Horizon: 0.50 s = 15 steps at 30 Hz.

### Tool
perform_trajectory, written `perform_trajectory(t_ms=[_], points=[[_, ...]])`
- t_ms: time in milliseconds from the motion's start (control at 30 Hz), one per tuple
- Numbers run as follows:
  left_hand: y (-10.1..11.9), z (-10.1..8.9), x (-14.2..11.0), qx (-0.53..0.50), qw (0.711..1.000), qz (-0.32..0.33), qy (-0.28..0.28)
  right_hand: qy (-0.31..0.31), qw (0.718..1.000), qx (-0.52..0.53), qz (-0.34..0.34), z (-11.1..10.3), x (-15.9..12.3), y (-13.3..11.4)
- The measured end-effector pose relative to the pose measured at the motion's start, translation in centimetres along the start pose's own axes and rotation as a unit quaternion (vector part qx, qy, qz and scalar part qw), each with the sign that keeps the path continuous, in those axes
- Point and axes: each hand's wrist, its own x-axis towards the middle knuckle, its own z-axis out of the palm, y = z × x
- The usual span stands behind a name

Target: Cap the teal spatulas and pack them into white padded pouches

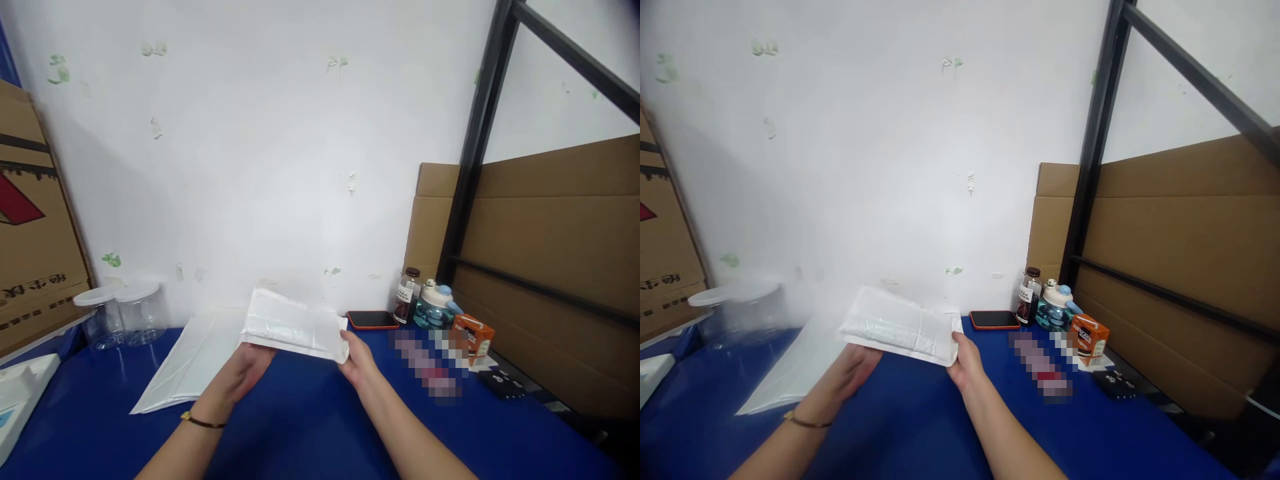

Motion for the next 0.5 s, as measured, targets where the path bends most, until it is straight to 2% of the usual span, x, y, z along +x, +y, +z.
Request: perform_trajectory(t_ms=[67,133,200,267,400,500], points=[[-0.3,2.1,1.1,0.009,0.997,0.051,0.048,0.005,0.999,0.019,0.051,0.7,-0.6,0.7],[-0.2,3.8,2.2,0.000,0.993,0.077,0.085,-0.039,0.995,0.014,0.091,1.1,-1.1,1.1],[0.2,5.1,3.3,-0.001,0.990,0.092,0.106,-0.078,0.990,0.005,0.116,1.2,-1.4,1.3],[0.6,6.1,4.1,0.007,0.988,0.104,0.113,-0.090,0.988,-0.004,0.126,1.0,-1.4,1.5],[1.0,7.6,4.8,0.032,0.987,0.133,0.090,-0.050,0.992,-0.020,0.112,0.4,-0.6,1.8],[0.9,8.0,4.6,0.040,0.985,0.144,0.088,-0.001,0.998,-0.044,0.050,-0.1,0.2,2.2]])
